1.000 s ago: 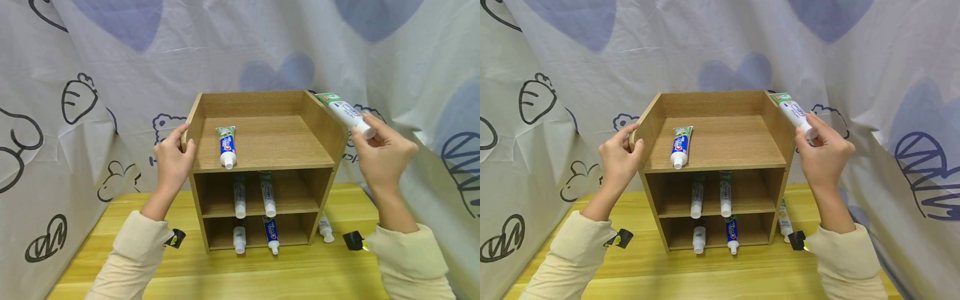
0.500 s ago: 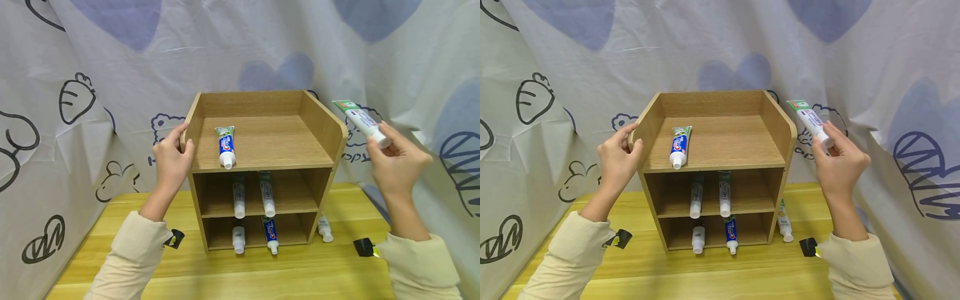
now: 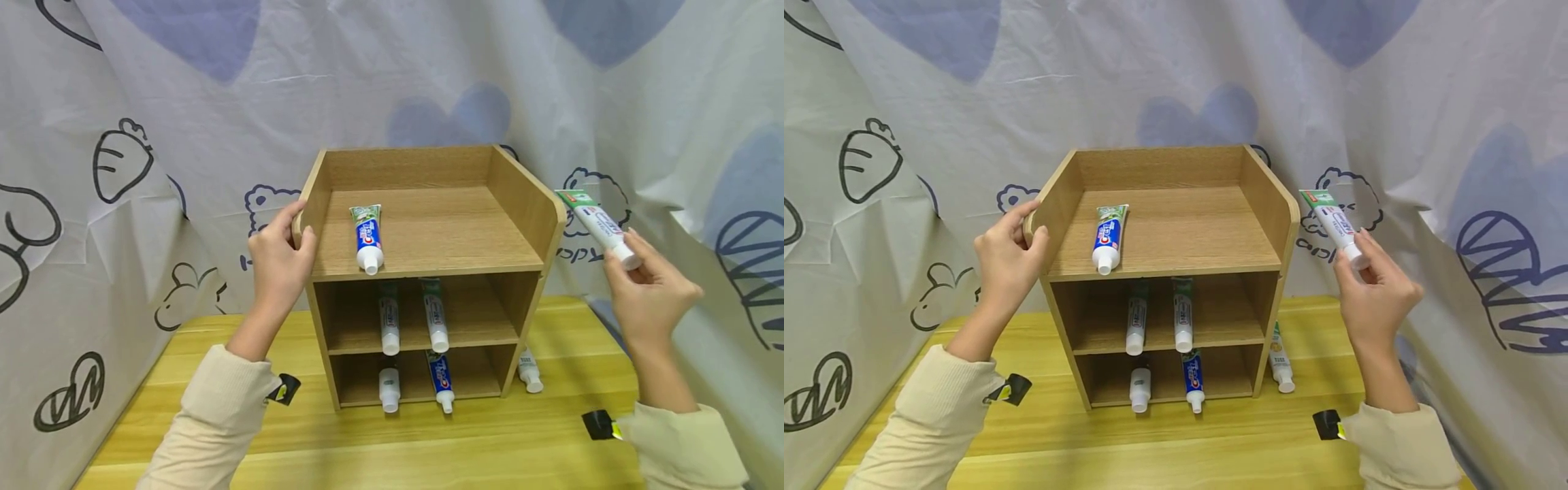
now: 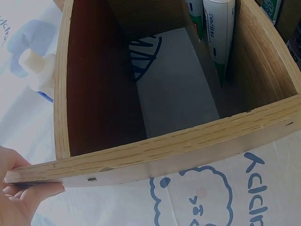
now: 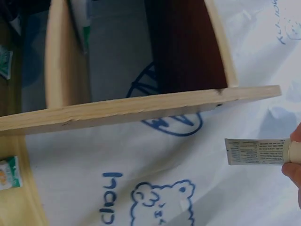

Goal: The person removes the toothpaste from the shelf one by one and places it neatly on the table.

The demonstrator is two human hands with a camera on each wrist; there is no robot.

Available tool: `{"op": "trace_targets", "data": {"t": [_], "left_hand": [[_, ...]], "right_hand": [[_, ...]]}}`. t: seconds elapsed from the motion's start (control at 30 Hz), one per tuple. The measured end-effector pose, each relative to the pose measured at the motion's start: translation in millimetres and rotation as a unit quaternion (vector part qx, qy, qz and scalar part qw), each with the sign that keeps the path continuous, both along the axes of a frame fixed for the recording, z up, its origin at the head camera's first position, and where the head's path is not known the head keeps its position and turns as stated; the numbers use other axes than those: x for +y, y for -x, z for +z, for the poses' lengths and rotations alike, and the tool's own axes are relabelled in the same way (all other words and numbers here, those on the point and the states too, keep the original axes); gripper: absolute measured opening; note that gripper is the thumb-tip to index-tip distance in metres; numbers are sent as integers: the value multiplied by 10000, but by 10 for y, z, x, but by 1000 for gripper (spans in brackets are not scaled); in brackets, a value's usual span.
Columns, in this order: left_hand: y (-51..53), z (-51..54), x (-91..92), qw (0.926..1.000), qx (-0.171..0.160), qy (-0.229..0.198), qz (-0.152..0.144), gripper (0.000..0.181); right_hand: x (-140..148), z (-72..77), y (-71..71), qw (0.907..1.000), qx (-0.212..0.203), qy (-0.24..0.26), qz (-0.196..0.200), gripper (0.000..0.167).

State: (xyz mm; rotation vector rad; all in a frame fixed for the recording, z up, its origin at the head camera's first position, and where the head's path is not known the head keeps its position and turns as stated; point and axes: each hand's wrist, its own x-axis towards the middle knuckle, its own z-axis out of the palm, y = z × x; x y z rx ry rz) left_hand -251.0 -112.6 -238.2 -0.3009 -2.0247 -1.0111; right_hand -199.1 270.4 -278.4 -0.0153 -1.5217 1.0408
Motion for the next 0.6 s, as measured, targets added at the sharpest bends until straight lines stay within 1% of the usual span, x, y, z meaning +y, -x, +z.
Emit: {"op": "trace_targets", "data": {"t": [0.1, 0.37, 0.5, 0.6], "left_hand": [[1, 5, 3, 10000, -14, 11, 13, 35], [-2, 16, 3, 10000, -15, 40, 39, 35], [-5, 20, 5, 10000, 33, 52, 9, 36], [-10, 18, -4, 10000, 79, 39, 14, 36]], "right_hand": [[35, -115, 3, 9998, -84, -20, -159, 25], [124, -443, 30, 9990, -345, 74, -274, 26], [180, -622, 50, 9973, -599, 116, -420, 26], [198, -737, 59, 9962, -737, 201, -418, 26]]}}
